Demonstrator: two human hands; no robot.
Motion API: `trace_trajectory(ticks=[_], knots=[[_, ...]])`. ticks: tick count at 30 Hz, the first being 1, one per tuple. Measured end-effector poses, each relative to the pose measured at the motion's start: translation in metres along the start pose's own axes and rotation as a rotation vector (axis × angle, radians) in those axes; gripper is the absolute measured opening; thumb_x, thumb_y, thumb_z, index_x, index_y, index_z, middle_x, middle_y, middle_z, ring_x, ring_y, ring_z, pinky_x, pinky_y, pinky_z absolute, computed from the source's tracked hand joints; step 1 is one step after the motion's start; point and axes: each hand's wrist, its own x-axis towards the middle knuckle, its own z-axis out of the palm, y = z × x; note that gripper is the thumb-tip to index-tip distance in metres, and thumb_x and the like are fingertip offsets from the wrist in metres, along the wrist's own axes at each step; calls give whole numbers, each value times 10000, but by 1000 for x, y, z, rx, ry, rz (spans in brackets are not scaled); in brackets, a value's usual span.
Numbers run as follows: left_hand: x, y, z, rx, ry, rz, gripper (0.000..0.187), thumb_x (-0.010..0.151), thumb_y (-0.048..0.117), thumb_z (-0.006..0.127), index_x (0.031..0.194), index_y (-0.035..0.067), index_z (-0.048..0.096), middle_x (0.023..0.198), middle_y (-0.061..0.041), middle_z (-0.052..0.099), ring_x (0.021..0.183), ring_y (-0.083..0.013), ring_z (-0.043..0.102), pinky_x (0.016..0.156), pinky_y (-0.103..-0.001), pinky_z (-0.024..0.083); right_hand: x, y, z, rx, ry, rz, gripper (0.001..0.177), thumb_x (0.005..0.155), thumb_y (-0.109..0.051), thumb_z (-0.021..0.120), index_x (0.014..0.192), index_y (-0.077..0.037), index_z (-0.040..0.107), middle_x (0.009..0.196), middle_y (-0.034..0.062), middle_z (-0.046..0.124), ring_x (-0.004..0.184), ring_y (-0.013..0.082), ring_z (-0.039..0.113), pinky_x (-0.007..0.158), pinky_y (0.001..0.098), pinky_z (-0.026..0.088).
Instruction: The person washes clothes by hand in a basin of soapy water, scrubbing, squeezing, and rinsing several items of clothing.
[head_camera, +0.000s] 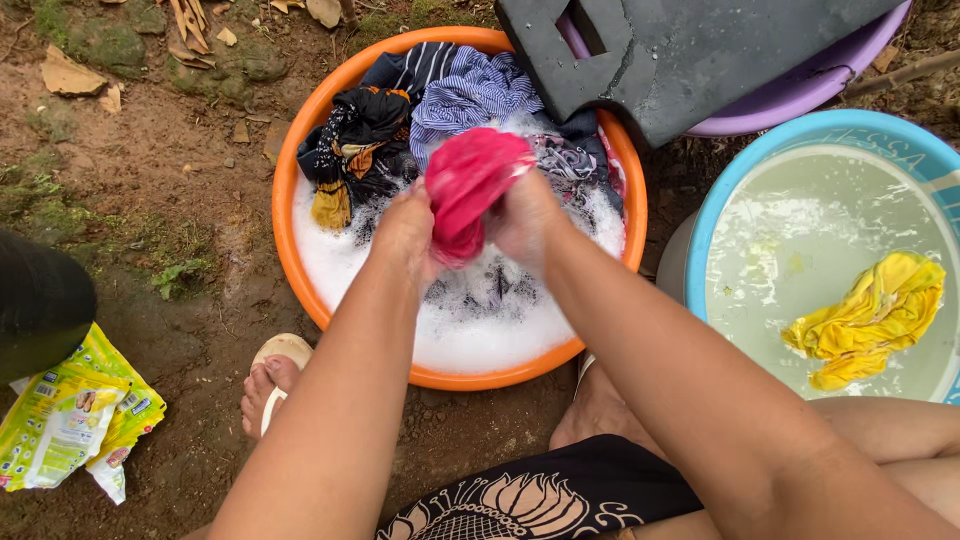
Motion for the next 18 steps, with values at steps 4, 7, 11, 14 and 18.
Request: trace_trajectory(ticks=[4,7,11,14,18], knots=[[43,-28,-26,-422,-368,-34,227,966,260,597,1087,70,630,968,-103,757,872,-258,773,776,-473,671,-31,59,30,-835,236,-648,222,829,-194,717,1036,-127,761,883,45,751,736,206,710,651,406,558],[60,-29,-47,-609,-625,-21,232,960,245,609,1083,51,643,967,-112,753,867,-255,765,771,-458,664,-74,68,48,-1237,79,-932,245,810,-312,814,994,-162,751,875,32,754,761,211,745,709,377,587],[49,-19,-52,-659,-532,9,239,953,225,626,1079,25,659,967,-123,748,860,-252,754,765,-437,656,-63,61,56,-1296,183,-938,300,787,-326,807,1060,-204,796,830,69,744,698,247,717,652,382,556],[38,-23,-23,-530,-249,-10,243,947,210,638,1075,5,672,967,-131,744,855,-249,745,760,-421,649,-31,34,41,-1239,428,-681,254,799,-288,728,1027,-237,827,779,41,775,670,233,744,639,382,570],[42,-24,-17,-439,-332,-9,264,933,220,658,1045,-19,677,951,-139,742,835,-262,736,735,-428,632,-35,35,44,-1119,434,-810,236,803,-358,788,973,-195,785,808,35,781,703,230,765,643,383,582]])
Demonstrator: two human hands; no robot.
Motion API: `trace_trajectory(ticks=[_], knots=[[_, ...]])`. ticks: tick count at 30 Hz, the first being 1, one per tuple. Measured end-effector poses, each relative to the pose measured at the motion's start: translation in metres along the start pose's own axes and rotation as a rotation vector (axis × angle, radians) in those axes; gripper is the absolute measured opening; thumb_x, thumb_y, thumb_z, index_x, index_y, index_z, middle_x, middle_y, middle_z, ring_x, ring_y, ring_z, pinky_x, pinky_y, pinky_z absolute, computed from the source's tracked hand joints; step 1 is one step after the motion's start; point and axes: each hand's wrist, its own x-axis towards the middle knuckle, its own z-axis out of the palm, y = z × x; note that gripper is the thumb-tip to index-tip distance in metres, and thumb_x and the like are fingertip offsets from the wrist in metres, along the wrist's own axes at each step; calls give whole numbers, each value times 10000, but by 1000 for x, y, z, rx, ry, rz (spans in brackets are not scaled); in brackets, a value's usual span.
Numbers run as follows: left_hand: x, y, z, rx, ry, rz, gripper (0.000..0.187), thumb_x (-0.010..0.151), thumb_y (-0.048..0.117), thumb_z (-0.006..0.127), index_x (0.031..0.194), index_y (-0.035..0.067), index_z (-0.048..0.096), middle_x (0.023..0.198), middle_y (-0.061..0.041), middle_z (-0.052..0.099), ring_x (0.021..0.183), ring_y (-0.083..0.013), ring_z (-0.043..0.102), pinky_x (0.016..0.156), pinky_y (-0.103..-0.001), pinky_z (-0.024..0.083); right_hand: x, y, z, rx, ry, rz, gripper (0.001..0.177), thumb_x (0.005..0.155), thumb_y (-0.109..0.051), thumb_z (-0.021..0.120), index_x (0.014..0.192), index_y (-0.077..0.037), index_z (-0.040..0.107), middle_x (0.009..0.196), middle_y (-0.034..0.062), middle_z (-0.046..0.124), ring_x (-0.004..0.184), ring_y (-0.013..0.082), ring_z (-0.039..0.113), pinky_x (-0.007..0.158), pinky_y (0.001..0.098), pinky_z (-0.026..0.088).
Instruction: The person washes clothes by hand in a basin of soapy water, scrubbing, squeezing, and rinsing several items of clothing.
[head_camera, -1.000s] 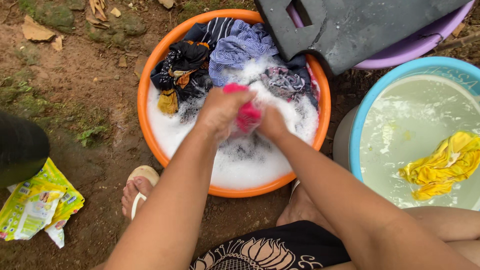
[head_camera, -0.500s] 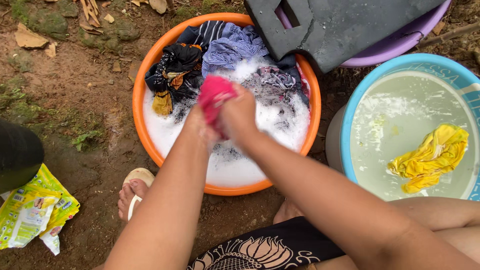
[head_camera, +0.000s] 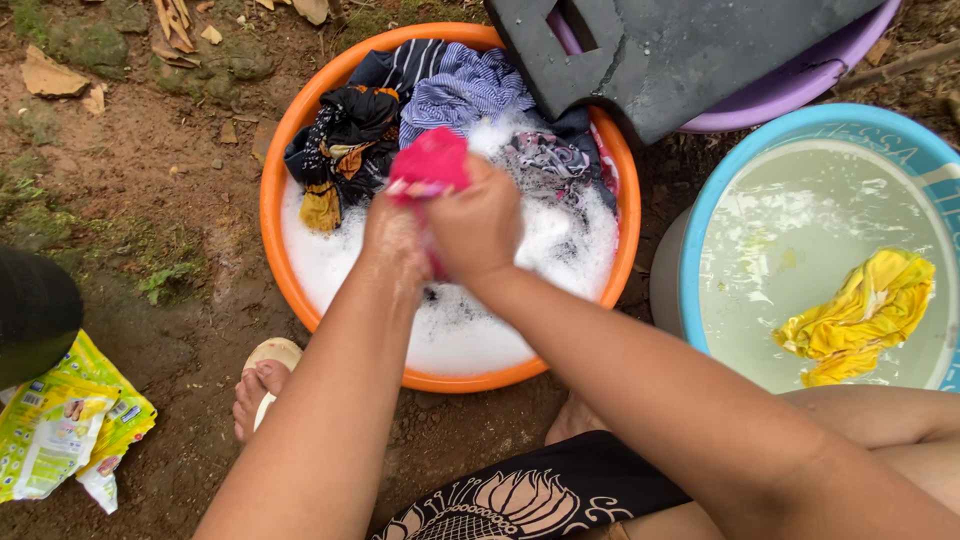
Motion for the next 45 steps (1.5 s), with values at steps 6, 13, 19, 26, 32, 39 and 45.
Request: trace_trajectory(ticks=[6,13,19,26,32,39,45], knots=[[-12,16,-15,-89,-164,-48,238,898,207,679,993,-10,694,907,-127,742,761,-235,724,692,-401,599,-41,-13,-5,-133,-234,-231,309,703,-429,843,909,-211,769,721,66,727,630,234,709,616,381,554],[-40,15,52,404,194,-44,230,833,198,718,949,0,735,906,-116,778,724,-194,759,727,-338,615,46,15,-34,-380,-68,112,222,812,-367,761,936,-188,805,874,175,740,837,388,710,731,475,555],[-53,64,35,1260,289,105,280,757,174,805,989,19,786,950,-131,803,827,-216,743,777,-344,569,84,32,-79,-819,-328,136,214,763,-243,788,918,-94,792,960,216,738,979,368,703,900,445,542],[-48,-1,17,2205,257,-176,374,889,396,722,1106,93,738,1149,-152,716,1101,-308,671,967,-431,542,23,57,-39,-840,-744,-96,625,794,-79,659,1383,-281,601,1396,157,564,1231,388,535,1045,487,448],[-24,-62,-89,2192,127,54,321,954,108,478,1206,33,663,1275,-209,655,1217,-366,614,1040,-458,489,-19,136,-17,-1334,-1001,-558,777,872,-173,495,1581,-61,196,1520,275,372,1434,425,326,1177,606,293],[-8,-40,-75,1897,208,-228,321,889,208,642,1140,7,649,1157,-205,651,1094,-369,640,961,-464,496,-3,201,-10,-1204,-1420,-87,422,984,-184,428,1240,-24,723,1319,212,690,1230,367,673,1062,469,507],[-41,9,29,929,172,-50,176,801,148,801,841,-13,742,793,-165,764,675,-268,728,612,-394,597,49,229,-26,-66,-936,359,321,976,-295,585,1050,-12,719,1096,222,702,1007,313,690,921,432,540]])
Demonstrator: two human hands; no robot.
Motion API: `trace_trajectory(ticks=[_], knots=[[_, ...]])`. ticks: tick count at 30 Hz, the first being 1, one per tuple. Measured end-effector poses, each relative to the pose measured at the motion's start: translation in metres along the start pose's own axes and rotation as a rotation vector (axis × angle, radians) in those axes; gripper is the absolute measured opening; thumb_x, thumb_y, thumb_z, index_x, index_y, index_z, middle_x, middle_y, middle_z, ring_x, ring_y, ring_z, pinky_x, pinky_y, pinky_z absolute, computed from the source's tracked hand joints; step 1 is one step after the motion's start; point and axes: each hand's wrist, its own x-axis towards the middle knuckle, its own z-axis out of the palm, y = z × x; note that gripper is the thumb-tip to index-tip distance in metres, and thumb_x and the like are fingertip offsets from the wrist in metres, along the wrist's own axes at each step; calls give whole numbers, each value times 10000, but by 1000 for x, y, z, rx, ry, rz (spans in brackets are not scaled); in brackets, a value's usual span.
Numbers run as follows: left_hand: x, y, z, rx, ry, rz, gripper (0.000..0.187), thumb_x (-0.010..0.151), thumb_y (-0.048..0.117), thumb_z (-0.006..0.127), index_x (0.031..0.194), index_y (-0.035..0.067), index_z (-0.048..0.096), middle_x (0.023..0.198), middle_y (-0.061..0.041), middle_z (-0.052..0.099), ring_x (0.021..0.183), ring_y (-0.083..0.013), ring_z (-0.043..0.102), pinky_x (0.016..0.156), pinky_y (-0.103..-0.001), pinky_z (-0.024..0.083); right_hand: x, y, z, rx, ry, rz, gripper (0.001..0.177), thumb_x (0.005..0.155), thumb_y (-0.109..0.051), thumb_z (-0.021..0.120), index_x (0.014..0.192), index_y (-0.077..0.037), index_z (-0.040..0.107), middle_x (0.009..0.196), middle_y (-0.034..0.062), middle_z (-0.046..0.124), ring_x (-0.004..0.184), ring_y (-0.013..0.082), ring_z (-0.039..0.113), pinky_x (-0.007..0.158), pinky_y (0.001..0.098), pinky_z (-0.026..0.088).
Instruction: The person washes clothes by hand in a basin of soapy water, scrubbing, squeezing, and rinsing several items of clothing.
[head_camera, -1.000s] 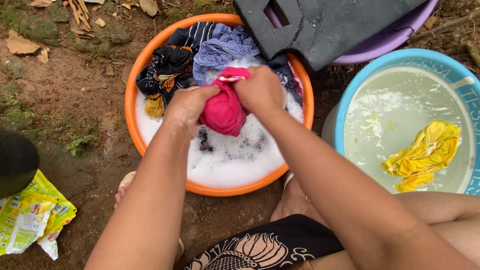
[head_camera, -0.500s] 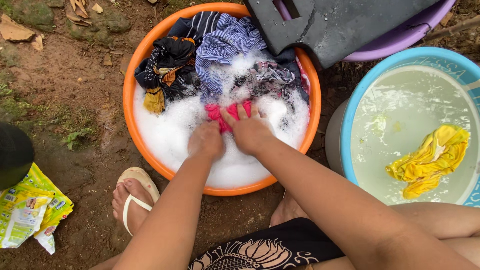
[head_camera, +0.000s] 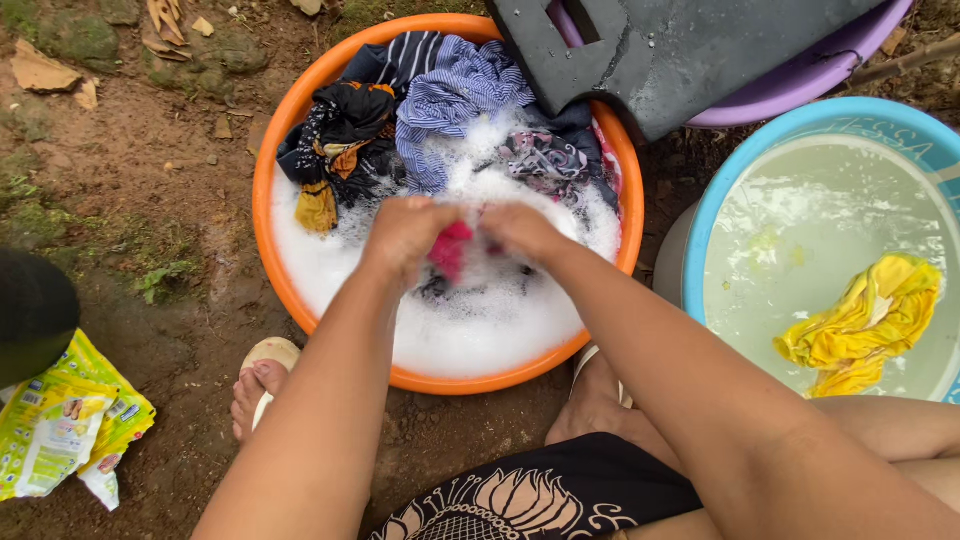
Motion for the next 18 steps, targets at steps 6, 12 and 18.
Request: trace_trajectory(ticks=[6,12,18], knots=[[-56,79,3,-456,-509,232,191,850,65,816,822,-2,639,795,-144,729,707,-232,728,738,-405,629,-49,-87,-3,570,185,-3,458,950,-475,520,1122,-91,703,976,181,730,809,274,697,674,399,504],[-47,79,-5,-637,-260,281,204,825,39,746,992,55,629,888,-69,711,827,-202,713,787,-435,641,-78,-191,-4,1167,46,289,557,901,-567,522,1138,-86,674,885,144,761,720,257,760,661,411,633],[17,-8,-2,-508,226,-126,256,947,369,633,1026,146,537,964,-98,669,823,-249,683,748,-460,577,-71,-220,71,744,607,-227,304,866,-364,798,901,-65,758,850,105,745,676,224,675,625,425,558]])
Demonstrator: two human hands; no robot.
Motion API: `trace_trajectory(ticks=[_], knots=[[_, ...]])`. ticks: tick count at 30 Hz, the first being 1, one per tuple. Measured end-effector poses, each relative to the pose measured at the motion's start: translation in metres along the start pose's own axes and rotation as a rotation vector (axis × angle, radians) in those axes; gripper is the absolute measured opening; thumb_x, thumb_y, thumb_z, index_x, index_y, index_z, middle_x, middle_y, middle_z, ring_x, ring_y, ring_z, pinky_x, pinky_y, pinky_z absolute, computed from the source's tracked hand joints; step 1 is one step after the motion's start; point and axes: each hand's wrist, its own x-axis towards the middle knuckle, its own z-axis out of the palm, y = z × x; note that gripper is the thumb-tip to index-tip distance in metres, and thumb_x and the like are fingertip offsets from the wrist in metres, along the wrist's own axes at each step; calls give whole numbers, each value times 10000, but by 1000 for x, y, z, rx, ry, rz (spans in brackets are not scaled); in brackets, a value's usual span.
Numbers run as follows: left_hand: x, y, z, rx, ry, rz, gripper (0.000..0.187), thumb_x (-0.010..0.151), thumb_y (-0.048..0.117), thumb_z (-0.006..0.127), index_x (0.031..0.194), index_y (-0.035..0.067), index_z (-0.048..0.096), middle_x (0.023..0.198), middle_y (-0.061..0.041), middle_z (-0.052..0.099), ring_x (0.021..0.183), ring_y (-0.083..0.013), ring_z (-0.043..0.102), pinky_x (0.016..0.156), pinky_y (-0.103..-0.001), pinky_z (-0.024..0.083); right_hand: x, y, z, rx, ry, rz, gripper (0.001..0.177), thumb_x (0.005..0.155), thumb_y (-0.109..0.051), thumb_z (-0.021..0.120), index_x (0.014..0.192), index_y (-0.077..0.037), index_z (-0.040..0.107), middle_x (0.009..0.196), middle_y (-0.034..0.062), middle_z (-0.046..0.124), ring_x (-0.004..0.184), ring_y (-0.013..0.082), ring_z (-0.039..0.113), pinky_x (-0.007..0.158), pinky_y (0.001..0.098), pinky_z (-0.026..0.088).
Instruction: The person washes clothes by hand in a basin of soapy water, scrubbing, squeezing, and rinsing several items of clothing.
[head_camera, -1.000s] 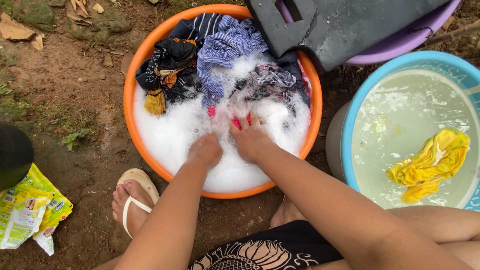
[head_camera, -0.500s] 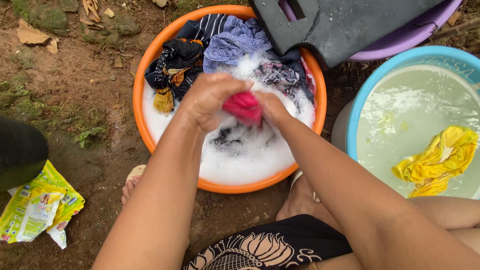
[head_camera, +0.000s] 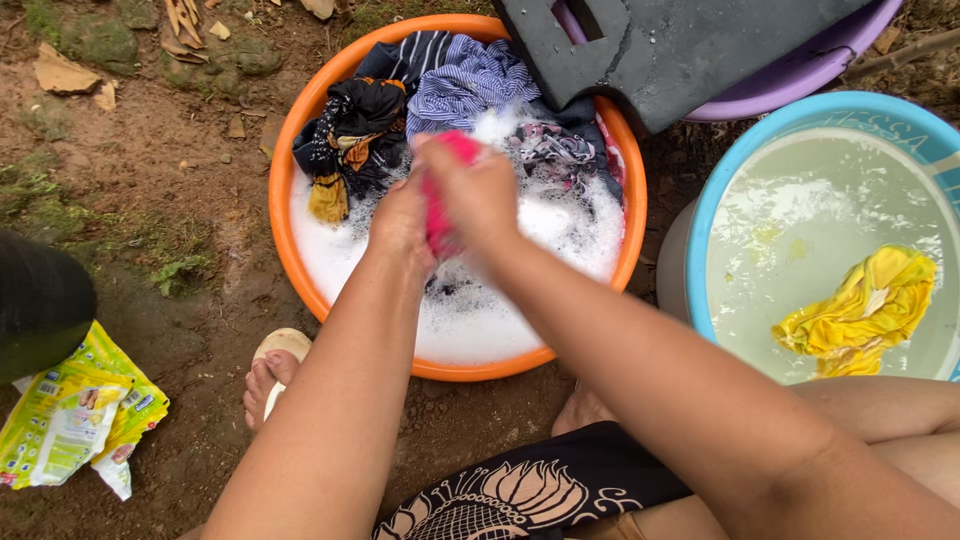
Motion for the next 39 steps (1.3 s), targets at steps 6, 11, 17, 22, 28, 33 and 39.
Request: trace_trajectory(ticks=[6,11,17,22,28,33,39], knots=[[52,-7,-50,-524,-716,11,297,888,383,674,1007,121,600,950,-72,660,934,-261,719,902,-432,631,-65,3,22,-763,15,-577,347,909,-510,708,815,-178,741,741,74,715,626,247,688,596,395,530],[7,-7,10,-380,-355,1,297,945,365,657,998,76,703,936,-70,739,835,-194,707,798,-369,592,3,-8,-3,-664,237,-436,264,851,-417,696,799,-160,730,627,78,688,542,260,694,544,417,538],[15,13,-19,-351,-659,-11,318,904,385,622,784,92,651,780,-104,698,750,-282,744,771,-425,631,-57,19,13,-695,129,-567,283,868,-343,696,705,-126,618,645,111,640,612,318,654,582,457,503],[1,1,7,-357,-656,14,172,1038,228,688,937,91,705,848,-72,703,767,-224,681,781,-411,611,-18,19,-7,-673,231,-408,316,891,-359,679,688,-121,633,620,99,666,554,283,663,539,457,496],[-3,-1,13,-271,-485,-36,251,974,258,600,1013,25,687,869,-127,724,750,-251,700,700,-393,605,-14,4,-14,-691,290,-388,273,927,-355,669,789,-122,698,669,126,678,591,290,685,582,430,510],[22,-2,-25,-342,-669,3,238,968,296,559,916,71,614,813,-114,694,713,-277,714,689,-451,629,-54,16,0,-725,151,-533,247,894,-349,666,802,-119,678,691,134,673,635,343,673,595,477,508],[-23,-3,27,-270,-555,-156,264,1007,225,533,1071,7,667,951,-147,747,813,-247,734,759,-407,630,35,0,-54,-883,303,-385,399,931,-503,625,807,-149,761,725,170,698,708,394,688,662,521,534]])
